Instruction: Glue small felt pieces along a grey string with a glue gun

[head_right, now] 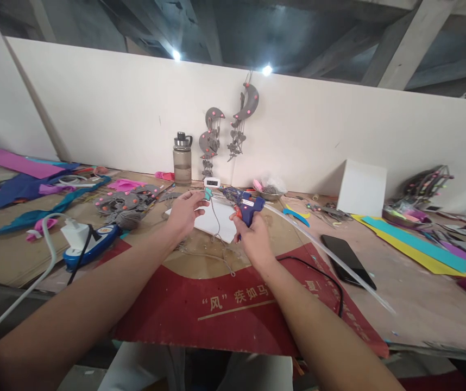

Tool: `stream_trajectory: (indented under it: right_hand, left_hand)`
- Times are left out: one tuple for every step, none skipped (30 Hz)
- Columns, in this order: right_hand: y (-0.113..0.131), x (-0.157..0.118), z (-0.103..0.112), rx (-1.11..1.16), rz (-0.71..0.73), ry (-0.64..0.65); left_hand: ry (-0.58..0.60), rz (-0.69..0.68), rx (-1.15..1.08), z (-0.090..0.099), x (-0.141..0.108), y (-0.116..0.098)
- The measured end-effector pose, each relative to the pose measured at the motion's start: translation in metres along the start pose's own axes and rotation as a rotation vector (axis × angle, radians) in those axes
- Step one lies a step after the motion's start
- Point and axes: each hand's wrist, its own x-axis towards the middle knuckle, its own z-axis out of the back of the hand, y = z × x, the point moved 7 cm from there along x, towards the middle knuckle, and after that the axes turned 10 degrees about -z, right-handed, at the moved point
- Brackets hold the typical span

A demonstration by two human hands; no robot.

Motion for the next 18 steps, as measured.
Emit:
stream_trajectory:
  right_hand:
    - [-0.004,0.004,0.000,0.054,-0.036,0.019]
    - [-0.009,0.008,0.002,0.086,-0.069,0.028]
    - [-0.014,0.012,0.005,0.081,-0.098,0.022]
    - [-0.020,0.016,0.010,0.035,-0.133,0.005]
    - [-0.025,0.020,0.014,-0.057,-0.174,-0.006]
    - [-0.031,0.024,0.018,-0.172,-0.212,-0.015]
    - [-0.035,0.026,0.022,-0.281,-0.239,-0.019]
    - [-0.038,0.029,0.025,-0.379,-0.254,-0.020]
    - [-0.040,0.030,0.027,-0.466,-0.253,-0.019]
    - [-0.040,0.031,0.028,-0.543,-0.243,-0.018]
    - [-0.039,0.032,0.029,-0.617,-0.226,-0.020]
    - [-0.039,0.032,0.030,-0.689,-0.205,-0.023]
    - [-0.038,0.032,0.030,-0.758,-0.181,-0.026]
    - [-0.039,0.032,0.030,-0.823,-0.162,-0.034]
    - [-0.039,0.032,0.030,-0.883,-0.149,-0.035]
    - [-0.041,0.033,0.031,-0.935,-0.135,-0.034]
    - [-0.042,0.033,0.031,-0.980,-0.120,-0.032]
    - [-0.042,0.033,0.032,-1.015,-0.102,-0.035]
  left_hand:
    - [-0.021,-0.008,0.014,0.004,0.003,0.000]
    - [-0.040,-0.022,0.031,0.007,0.005,-0.001]
    - [-0.054,-0.042,0.049,0.010,0.008,-0.001]
    - [-0.059,-0.067,0.067,0.011,0.010,-0.002]
    - [-0.060,-0.096,0.086,0.012,0.012,-0.004]
    - [-0.054,-0.126,0.108,0.012,0.013,-0.005]
    - [-0.044,-0.155,0.135,0.012,0.013,-0.006]
    - [-0.030,-0.183,0.166,0.011,0.013,-0.008]
    - [-0.012,-0.210,0.201,0.009,0.012,-0.010]
    - [0.011,-0.240,0.240,0.007,0.011,-0.012]
    - [0.035,-0.270,0.284,0.005,0.009,-0.015]
    - [0.057,-0.302,0.333,0.003,0.007,-0.018]
    - [0.072,-0.332,0.384,0.001,0.004,-0.021]
    - [0.082,-0.360,0.432,-0.001,0.002,-0.025]
    - [0.088,-0.385,0.473,-0.003,0.000,-0.028]
    - [0.088,-0.409,0.500,-0.004,-0.003,-0.031]
    - [0.090,-0.430,0.516,-0.006,-0.005,-0.034]
    - [0.094,-0.451,0.526,-0.007,-0.007,-0.036]
